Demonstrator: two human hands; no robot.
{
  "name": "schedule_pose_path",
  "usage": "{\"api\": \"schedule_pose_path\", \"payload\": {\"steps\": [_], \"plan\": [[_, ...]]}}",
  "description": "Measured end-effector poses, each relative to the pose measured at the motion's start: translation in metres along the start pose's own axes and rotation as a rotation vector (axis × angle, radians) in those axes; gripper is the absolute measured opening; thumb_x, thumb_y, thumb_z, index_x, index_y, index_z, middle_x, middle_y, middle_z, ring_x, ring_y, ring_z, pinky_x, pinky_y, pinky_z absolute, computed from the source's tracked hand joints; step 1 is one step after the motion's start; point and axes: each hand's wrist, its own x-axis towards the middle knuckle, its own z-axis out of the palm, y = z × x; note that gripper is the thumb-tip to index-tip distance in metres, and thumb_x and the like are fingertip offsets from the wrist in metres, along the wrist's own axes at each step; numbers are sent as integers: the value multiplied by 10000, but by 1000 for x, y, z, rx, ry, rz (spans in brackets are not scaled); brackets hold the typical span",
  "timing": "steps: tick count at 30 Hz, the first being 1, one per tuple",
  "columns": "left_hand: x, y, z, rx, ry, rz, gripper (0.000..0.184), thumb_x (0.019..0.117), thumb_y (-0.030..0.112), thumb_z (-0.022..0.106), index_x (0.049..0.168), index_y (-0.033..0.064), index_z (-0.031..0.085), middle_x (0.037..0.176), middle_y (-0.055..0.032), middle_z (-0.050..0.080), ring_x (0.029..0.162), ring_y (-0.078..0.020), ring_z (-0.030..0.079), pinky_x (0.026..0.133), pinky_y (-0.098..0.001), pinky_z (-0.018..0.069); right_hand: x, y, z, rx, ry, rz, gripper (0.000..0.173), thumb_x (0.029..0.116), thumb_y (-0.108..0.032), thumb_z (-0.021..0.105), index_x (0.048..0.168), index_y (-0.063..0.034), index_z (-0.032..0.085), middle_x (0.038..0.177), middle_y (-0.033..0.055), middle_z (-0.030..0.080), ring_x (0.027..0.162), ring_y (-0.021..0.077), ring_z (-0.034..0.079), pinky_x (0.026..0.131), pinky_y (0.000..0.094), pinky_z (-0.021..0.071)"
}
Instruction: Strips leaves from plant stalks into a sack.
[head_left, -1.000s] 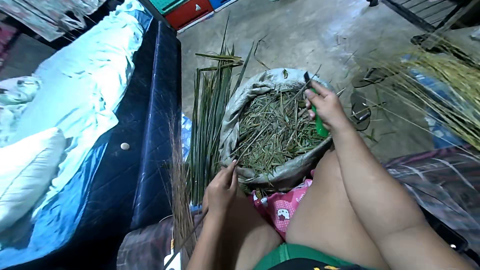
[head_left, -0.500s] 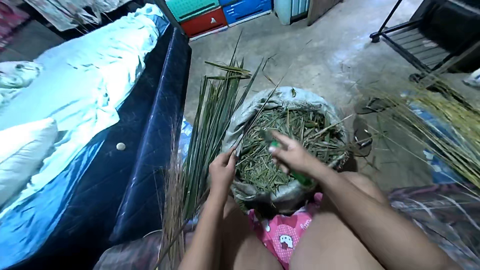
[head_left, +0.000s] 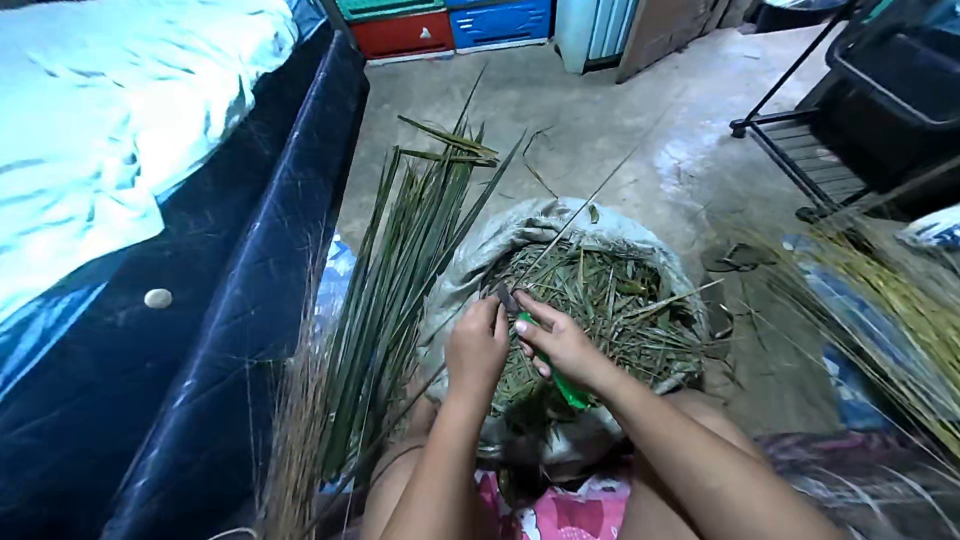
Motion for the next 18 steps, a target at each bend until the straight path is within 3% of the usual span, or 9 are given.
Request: {"api": "schedule_pose_path", "payload": {"steps": [8,11,18], "plan": [[-1,-3,-4,-31,-121,-65,326,1081,205,492,1244,41,722,1151,-164,744,1020,-334,729,875,-560,554,10,4,-7,-99,97,-48,539,1089,-160,526,1585,-21,369,895,34,619,537,42,513,473,192,457],[-3,-7,-5,-30,-132,-68,324,1080,210,492,1218,34,727,1119,-159,748,997,-322,730,868,-549,557,10,5,-10,-125,119,-59,534,1087,-156,525,1580,-17,376,908,36,622,548,40,516,480,191,458],[-3,-28,-13,-86,-263,-157,340,1090,244,482,1247,45,708,1050,-153,742,948,-303,717,877,-537,547,19,-6,-63,-94,352,-179,500,1094,-124,494,1574,-32,389,767,13,590,508,52,514,469,195,471]]}}
